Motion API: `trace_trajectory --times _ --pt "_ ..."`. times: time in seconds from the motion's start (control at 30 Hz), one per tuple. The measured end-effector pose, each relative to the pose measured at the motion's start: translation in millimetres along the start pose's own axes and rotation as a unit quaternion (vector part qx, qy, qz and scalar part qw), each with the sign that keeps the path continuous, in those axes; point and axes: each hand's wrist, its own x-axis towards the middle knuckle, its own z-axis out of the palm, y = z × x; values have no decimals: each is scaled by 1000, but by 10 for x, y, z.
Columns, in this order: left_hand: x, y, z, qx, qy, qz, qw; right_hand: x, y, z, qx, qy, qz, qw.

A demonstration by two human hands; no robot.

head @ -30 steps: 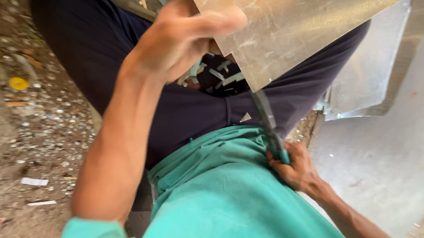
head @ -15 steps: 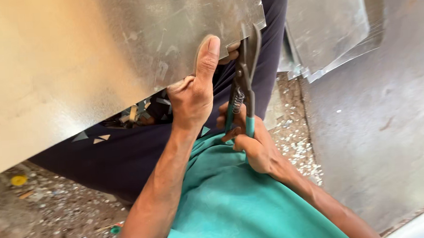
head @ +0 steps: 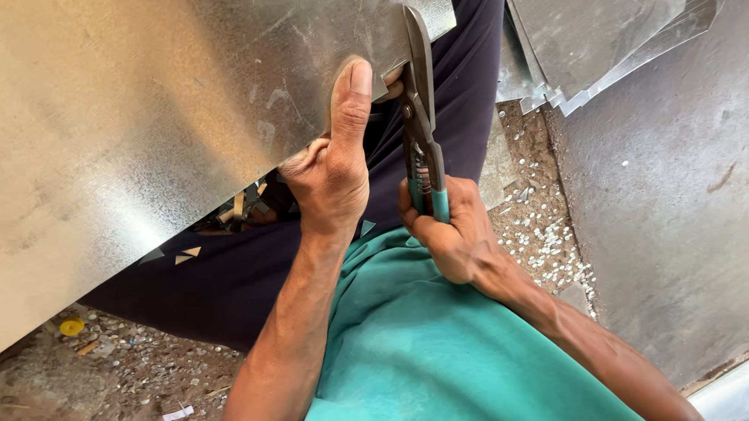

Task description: The person sits on the floor and uses tin snips to cut a rectangular metal sheet. They repeatedly trim the edges of the sheet, creating small metal scraps that fall onto their lap and the floor. The person occasionally repositions the sheet to continue cutting along different edges.

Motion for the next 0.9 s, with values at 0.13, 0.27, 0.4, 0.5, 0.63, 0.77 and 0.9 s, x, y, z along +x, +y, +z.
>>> trace_trajectory --times 0.13,0.27,0.4,0.5,0.63,0.77,0.9 --pt "41 172 38 29 13 -33 999 -49 -39 -102 33 -40 3 999" --pt "76 528 -124 -110 15 38 993 -265 -205 -252 -67 -130 9 989" --pt "29 730 -270 -116 44 -8 992 -378 -280 -181 -30 -135 36 990" --pt "-25 682 -226 -74 34 -78 994 -353 -268 -103 -21 -122 65 990" --pt "-23 593 -269 -86 14 -94 992 -284 -301 46 -42 -123 1 992" --pt "-13 520 -340 -98 9 -110 989 -275 -375 85 -51 -103 20 993" --pt "-9 468 -326 -83 19 -109 990 -254 -390 38 -109 -83 18 990"
